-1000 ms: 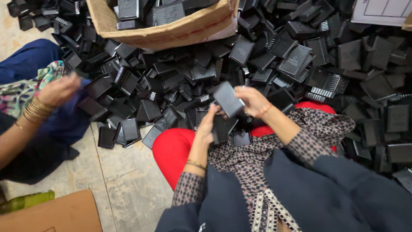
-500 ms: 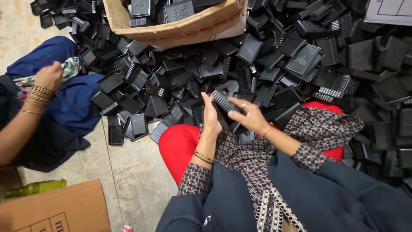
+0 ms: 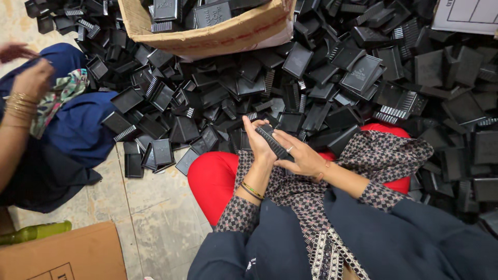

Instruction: The person sits on the floor and repeatedly picks up small black rectangular objects from a pile, inspects them by turning them over, and places them into a cardboard box. Another person works nearby doing the same task.

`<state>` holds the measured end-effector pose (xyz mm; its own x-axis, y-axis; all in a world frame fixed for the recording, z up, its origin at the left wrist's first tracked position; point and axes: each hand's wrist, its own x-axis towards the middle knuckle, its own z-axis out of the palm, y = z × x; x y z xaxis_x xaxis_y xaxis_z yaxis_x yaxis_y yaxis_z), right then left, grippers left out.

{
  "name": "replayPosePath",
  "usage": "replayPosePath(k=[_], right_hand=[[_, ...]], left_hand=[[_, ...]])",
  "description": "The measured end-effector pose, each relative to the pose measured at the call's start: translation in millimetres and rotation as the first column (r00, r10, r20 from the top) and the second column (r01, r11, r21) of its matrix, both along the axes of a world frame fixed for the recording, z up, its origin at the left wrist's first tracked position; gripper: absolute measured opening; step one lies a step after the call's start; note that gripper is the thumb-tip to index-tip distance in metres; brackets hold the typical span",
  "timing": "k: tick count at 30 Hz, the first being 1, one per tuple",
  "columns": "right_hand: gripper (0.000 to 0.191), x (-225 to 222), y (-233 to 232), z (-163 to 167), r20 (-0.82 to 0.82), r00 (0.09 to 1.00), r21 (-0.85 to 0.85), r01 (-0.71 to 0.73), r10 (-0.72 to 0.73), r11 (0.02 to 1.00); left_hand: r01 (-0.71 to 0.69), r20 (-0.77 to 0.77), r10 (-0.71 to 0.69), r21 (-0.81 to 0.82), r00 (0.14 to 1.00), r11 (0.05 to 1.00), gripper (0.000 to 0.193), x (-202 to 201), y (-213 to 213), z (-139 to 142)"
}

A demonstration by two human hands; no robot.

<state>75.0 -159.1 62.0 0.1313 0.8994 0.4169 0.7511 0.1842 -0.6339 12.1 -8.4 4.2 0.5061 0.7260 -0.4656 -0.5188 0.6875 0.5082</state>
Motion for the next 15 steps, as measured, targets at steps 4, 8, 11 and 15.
replayPosePath(k=[4,8,11,15], right_hand=[[0.07,3,4,-8,0.108,0.994,0.052,0.002,-0.008,0.999],[0.062,-12,2,15,-0.239,0.925,-0.359,0.199,-0.296,0.912],[0.057,-21,6,67,-0.307,0.941,-0.277,0.058,-0.145,0.959],[0.048,32,54,156,0.089,0.985,0.353,-0.169,0.147,0.92]], left_hand=[[0.041,-0.049,-0.043,-0.042,0.998,0.998,0.064,-6,5,7],[0.242,-0.413,0.257,0.828,0.874,0.506,0.067,-30,15,37],[0.258,-0.378,0.34,0.901,0.861,0.349,0.066,-55,24,71],[-0.175,0.135,0.306,0.979,0.942,0.105,0.069,-60,47,107]])
